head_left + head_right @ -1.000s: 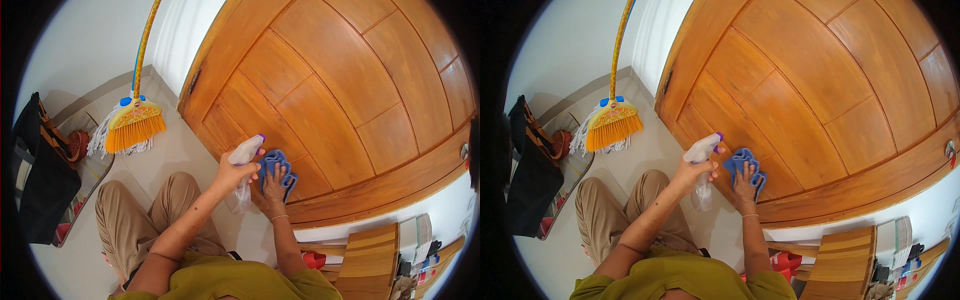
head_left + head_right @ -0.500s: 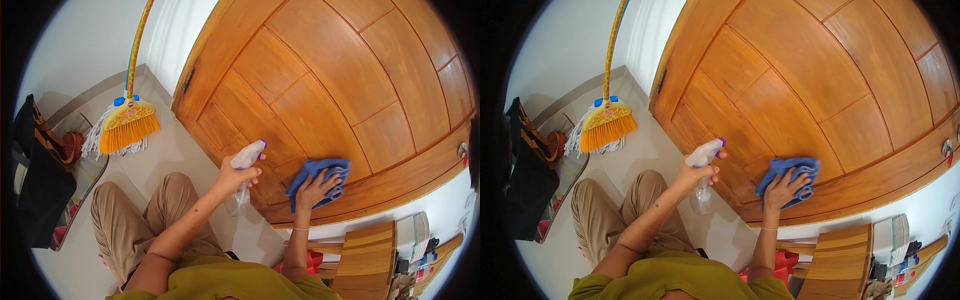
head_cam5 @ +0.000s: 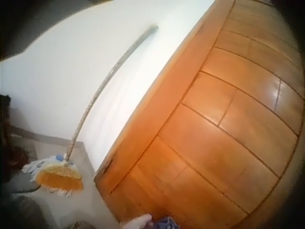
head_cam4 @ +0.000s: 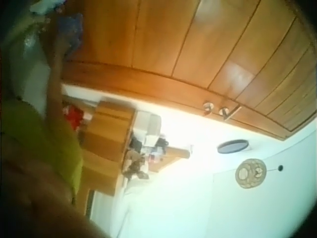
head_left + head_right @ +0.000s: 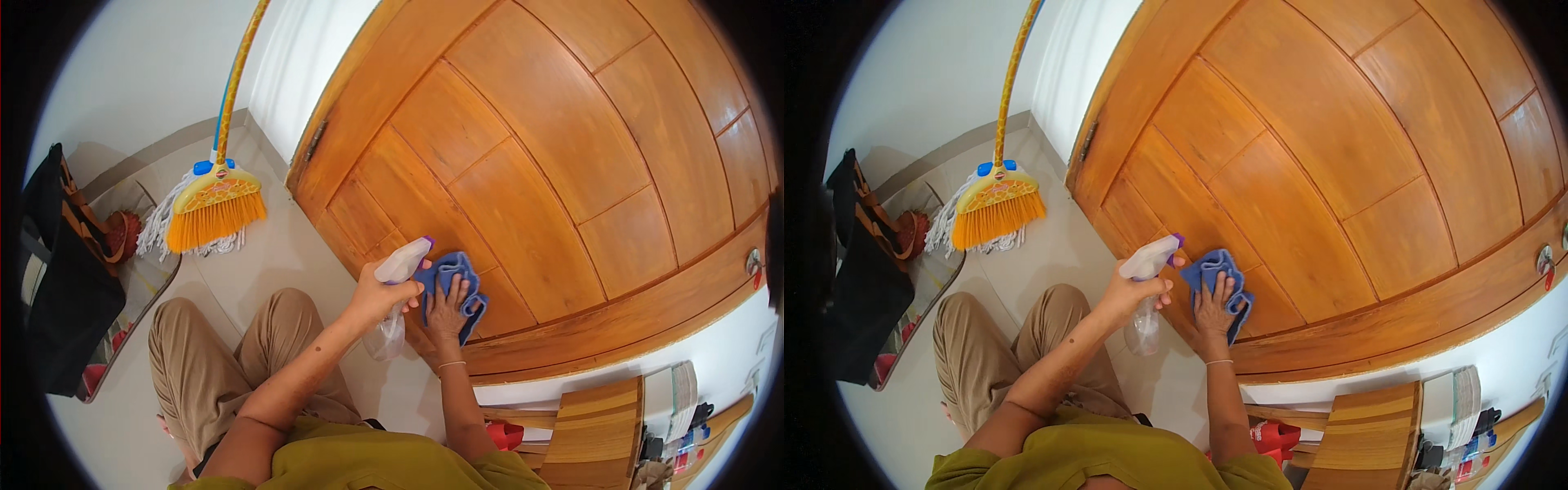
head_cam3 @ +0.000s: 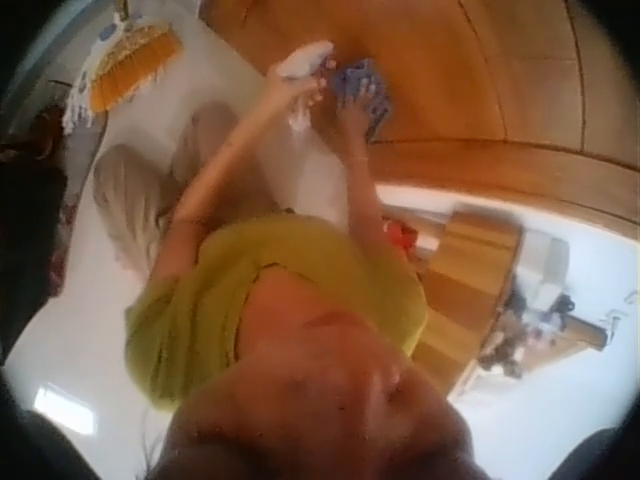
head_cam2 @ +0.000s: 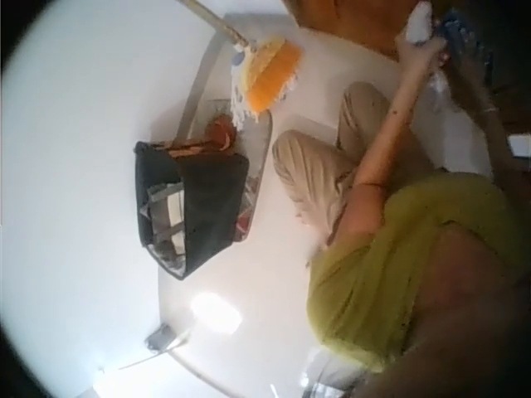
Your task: Wipe down a wooden door using a spray bottle and a cloth.
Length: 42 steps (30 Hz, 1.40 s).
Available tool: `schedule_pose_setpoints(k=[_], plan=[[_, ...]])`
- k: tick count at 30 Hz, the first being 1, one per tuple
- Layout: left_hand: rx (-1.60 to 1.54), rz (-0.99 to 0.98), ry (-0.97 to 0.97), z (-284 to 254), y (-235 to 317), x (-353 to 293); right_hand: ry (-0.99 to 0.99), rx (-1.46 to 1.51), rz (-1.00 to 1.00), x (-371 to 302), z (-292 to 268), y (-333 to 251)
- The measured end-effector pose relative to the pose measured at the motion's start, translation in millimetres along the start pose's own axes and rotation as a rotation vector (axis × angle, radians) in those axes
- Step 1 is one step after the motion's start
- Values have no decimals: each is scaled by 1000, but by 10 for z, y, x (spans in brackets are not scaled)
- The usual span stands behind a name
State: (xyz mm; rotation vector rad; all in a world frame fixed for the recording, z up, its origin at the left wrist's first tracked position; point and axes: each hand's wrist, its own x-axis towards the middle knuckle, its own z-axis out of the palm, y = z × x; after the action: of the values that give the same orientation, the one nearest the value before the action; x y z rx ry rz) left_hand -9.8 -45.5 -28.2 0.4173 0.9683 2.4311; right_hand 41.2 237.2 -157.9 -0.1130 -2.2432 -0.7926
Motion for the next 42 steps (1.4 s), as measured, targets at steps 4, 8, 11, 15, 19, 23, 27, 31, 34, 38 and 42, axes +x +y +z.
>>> schedule_pose_setpoints(k=[4,8,11,15,19,23,27,31,34,38,42], plan=[[-49,75,9,-27,185,-65,-218,15,10,-151,-90,-4],[-11,78,49,-180,313,-138,-206,74,282,235,-534,128],[-40,75,37,-238,348,-154,-70,-34,291,695,-921,417],[-66,66,16,-270,326,-115,123,20,353,1320,-1128,623],[-66,71,27,-271,289,-71,195,-41,440,1692,-896,391],[-88,50,43,-283,243,-55,66,-103,206,1545,-519,-146],[-84,39,9,-281,221,-86,-35,-62,51,1177,-195,-417],[3,-11,-7,-287,249,-100,-328,123,-229,836,-216,-492],[-1,40,-54,-235,321,-148,-438,202,-312,910,-323,-384],[-99,69,9,-233,326,-215,-226,132,-159,1440,-717,-181],[-71,52,9,-262,282,-185,-107,0,-17,2179,-1157,-17]])
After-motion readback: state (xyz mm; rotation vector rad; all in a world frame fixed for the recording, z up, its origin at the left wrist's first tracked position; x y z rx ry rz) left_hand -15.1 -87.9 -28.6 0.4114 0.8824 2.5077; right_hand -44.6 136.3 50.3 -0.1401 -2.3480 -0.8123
